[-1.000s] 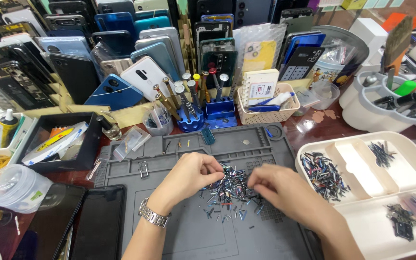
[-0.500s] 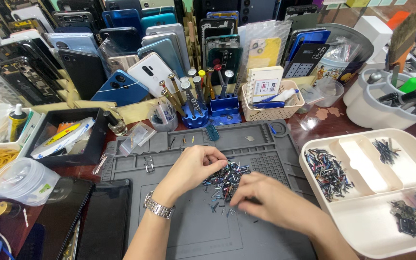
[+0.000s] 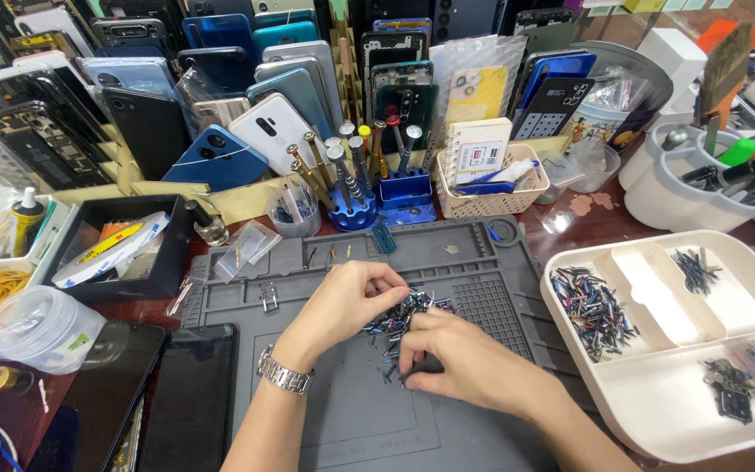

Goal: The person sorts small electronic components, likely ribbon cables, by hand on a workbench. They pick up individual items, separate them, and place them into a compartmentalized tray. The background shows numerous mobile phones and repair tools.

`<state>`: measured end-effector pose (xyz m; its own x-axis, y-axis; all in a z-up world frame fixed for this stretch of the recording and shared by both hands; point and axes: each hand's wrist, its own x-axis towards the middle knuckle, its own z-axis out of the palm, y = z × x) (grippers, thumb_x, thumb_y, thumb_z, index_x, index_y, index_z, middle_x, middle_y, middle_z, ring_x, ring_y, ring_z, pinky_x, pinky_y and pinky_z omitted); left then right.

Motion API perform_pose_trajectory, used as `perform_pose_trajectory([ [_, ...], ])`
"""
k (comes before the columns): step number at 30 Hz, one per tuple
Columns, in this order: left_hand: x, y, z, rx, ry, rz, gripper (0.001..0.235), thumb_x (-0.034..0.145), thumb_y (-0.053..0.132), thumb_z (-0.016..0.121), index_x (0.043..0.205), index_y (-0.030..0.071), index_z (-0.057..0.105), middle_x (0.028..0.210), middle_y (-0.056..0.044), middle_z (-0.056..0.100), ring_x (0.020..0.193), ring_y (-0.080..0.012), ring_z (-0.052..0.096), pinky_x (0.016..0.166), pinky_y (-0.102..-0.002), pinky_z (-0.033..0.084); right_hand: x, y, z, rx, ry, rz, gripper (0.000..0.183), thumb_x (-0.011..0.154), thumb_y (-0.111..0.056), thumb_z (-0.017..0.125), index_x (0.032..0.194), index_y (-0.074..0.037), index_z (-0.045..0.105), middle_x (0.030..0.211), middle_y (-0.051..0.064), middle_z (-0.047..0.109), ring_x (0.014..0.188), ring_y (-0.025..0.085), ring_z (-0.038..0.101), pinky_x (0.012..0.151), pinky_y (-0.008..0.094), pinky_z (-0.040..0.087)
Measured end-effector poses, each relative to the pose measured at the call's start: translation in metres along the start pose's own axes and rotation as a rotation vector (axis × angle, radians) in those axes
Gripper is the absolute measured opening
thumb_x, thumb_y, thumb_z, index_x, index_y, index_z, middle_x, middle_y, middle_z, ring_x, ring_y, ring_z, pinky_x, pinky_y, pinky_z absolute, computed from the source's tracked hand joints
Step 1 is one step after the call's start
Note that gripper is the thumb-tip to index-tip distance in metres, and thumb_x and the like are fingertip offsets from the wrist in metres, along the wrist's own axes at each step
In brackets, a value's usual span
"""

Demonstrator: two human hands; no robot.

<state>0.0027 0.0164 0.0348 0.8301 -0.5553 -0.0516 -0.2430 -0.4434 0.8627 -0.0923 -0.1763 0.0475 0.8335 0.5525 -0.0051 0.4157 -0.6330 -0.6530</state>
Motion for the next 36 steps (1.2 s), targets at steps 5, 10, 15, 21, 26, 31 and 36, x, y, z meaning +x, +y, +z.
perform_pose_trajectory([
  [5,-0.003,0.001,0.003,-0.078,-0.19,0.077,0.02,0.082,0.021,0.079,0.088,0.001,0.079,0.071,-0.002,0.072,0.062,-0.0062,0.061,0.056,-0.025,0.05,-0.004,0.011,-0.009,-0.022,0.194,0.165,0.012,0.08,-0.014,0.077,0.086,-0.008,0.068,0.086,0.004,0.065,0.091,0.022,0.061,0.082,0.035,0.051],
  [10,-0.011,0.014,0.021,0.032,-0.368,0.144,0.02,0.074,0.022,0.084,0.084,0.005,0.079,0.07,-0.003,0.072,0.064,-0.0098,0.066,0.06,-0.026,0.052,-0.036,0.018,-0.026,0.053,0.128,0.292,0.021,0.073,-0.014,0.081,0.09,-0.011,0.069,0.086,0.004,0.065,0.088,0.02,0.063,0.079,0.034,0.051],
  [15,-0.017,0.028,0.044,0.209,-0.284,0.232,0.031,0.061,0.023,0.092,0.076,0.006,0.072,0.071,-0.006,0.07,0.07,-0.0202,0.069,0.065,-0.033,0.054,-0.04,0.026,-0.018,0.014,0.096,0.193,0.027,0.07,-0.014,0.084,0.089,-0.008,0.065,0.092,0.006,0.061,0.09,0.023,0.058,0.078,0.036,0.048],
  [21,-0.014,0.028,0.043,0.298,-0.13,0.129,0.019,0.072,0.019,0.082,0.077,0.008,0.069,0.073,-0.006,0.069,0.072,-0.0231,0.069,0.067,-0.037,0.053,-0.037,0.025,-0.018,0.01,0.207,0.286,0.024,0.075,-0.019,0.081,0.084,-0.008,0.062,0.084,0.004,0.063,0.09,0.021,0.06,0.081,0.036,0.049],
  [26,-0.012,0.026,0.04,0.276,-0.005,0.211,0.019,0.071,0.018,0.082,0.078,0.006,0.069,0.076,-0.006,0.066,0.075,-0.0231,0.067,0.069,-0.037,0.053,-0.052,0.017,-0.018,0.029,-0.015,0.247,0.036,0.067,-0.02,0.088,0.09,-0.01,0.061,0.088,0.005,0.061,0.093,0.021,0.059,0.081,0.035,0.049],
  [31,-0.015,0.031,0.044,0.234,-0.098,0.271,0.026,0.067,0.023,0.086,0.08,0.006,0.071,0.081,-0.007,0.066,0.08,-0.0224,0.067,0.073,-0.037,0.054,-0.037,0.023,-0.013,0.01,0.2,0.35,0.026,0.075,-0.016,0.082,0.089,-0.007,0.062,0.086,0.007,0.065,0.089,0.022,0.062,0.08,0.035,0.051],
  [36,-0.017,0.036,0.052,0.247,-0.133,0.254,0.027,0.067,0.028,0.087,0.082,0.009,0.073,0.083,-0.005,0.065,0.083,-0.0226,0.066,0.074,-0.038,0.053,-0.047,0.03,-0.018,0.057,0.317,0.423,0.024,0.075,-0.013,0.079,0.094,-0.008,0.064,0.086,0.006,0.067,0.086,0.021,0.065,0.078,0.035,0.053],
])
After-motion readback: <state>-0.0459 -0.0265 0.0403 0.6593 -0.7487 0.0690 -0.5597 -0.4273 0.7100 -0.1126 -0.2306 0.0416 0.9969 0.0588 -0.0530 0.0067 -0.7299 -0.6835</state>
